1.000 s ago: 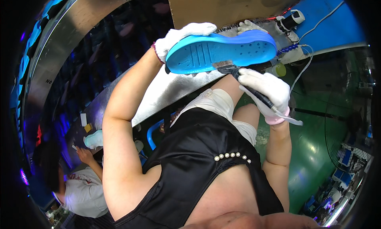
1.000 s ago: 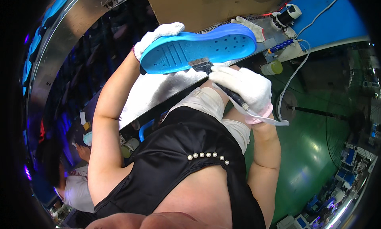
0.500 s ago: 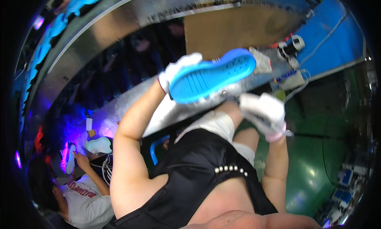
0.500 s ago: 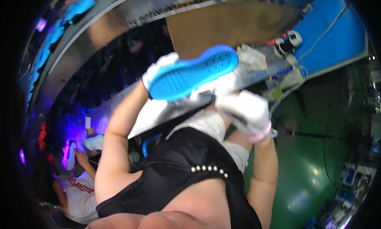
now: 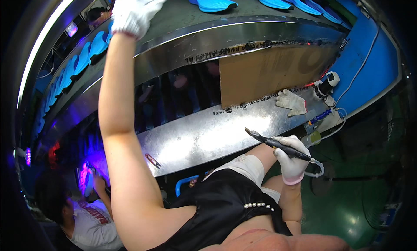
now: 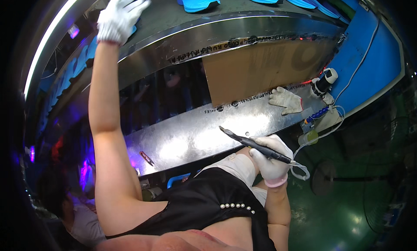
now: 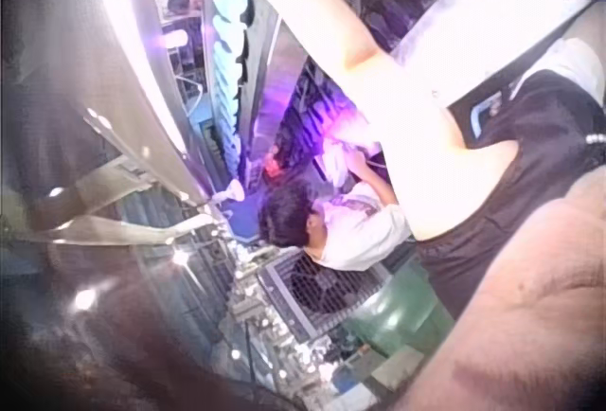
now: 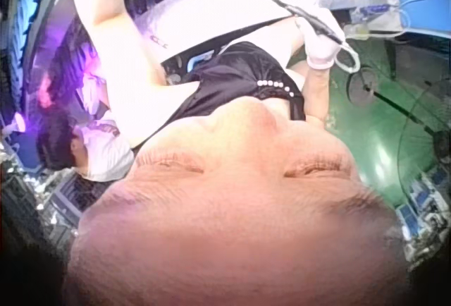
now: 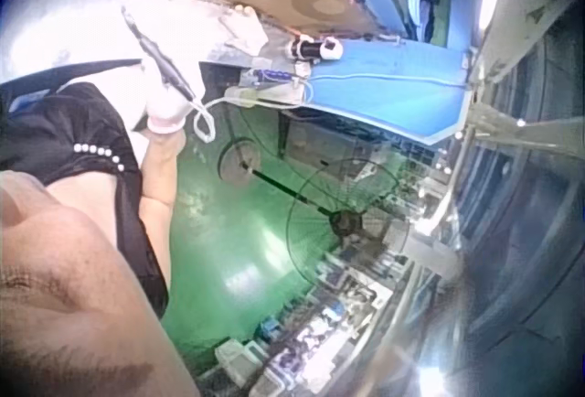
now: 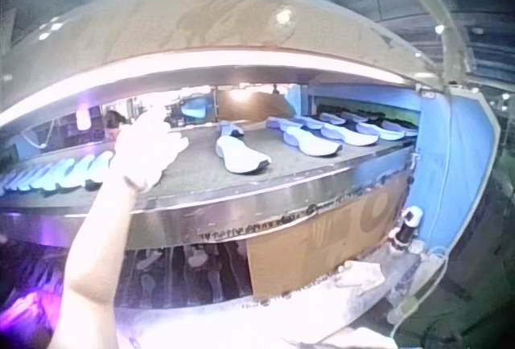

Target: The person cleans blue shoe soles one at a time by hand using a cleaning brush and a white cloth, then places each cleaned sole onto a conveyor belt.

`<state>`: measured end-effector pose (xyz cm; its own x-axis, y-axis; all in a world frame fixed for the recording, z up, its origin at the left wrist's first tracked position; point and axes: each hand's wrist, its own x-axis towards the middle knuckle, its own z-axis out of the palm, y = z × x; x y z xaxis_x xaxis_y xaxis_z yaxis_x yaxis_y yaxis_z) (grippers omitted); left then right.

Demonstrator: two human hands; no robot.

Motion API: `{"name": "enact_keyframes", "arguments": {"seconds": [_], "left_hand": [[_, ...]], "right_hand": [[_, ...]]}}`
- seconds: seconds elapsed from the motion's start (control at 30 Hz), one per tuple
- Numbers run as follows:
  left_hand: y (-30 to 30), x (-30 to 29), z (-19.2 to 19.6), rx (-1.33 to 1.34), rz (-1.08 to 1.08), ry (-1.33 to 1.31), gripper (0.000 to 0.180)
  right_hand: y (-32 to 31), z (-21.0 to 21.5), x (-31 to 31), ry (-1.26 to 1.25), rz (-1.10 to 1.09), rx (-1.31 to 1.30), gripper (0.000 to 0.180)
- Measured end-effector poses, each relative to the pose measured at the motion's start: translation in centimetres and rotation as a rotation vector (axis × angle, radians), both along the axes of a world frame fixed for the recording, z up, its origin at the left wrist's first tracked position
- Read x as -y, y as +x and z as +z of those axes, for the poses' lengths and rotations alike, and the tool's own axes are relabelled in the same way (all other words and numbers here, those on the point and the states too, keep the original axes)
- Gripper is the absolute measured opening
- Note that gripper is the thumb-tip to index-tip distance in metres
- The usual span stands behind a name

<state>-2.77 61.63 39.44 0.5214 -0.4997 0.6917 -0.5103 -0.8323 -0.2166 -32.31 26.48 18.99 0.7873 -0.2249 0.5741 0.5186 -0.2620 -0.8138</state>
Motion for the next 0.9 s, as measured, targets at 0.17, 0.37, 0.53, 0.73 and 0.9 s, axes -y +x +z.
{"name": "enact_keyframes", "arguments": {"seconds": [0.17,0.37,0.53,0.73,0.9], "left_hand": [[-2.0,-1.9,-3.6,-0.229,0.38,-0.194,0.056],[-4.9,-1.2,-6.0,-0.033,-0.169,-0.397,0.021],[-15.9,6.9,-15.0,-0.06,-0.535,-0.766,0.02],[-21.4,13.7,-32.2,-0.353,-0.738,-0.534,0.023],[-21.5,14.1,-36.1,-0.87,-0.489,-1.006,0.03]], "right_hand": [[-0.8,-2.6,2.3,0.251,-0.092,-0.175,0.028],[1.6,-2.5,1.5,0.546,-0.223,-0.112,0.023],[2.1,-5.0,4.1,0.568,-0.297,-0.087,0.014],[2.4,-4.7,4.3,0.867,-0.294,-0.082,0.019],[1.5,-5.8,4.7,1.0,-0.238,-0.198,0.019]]}}
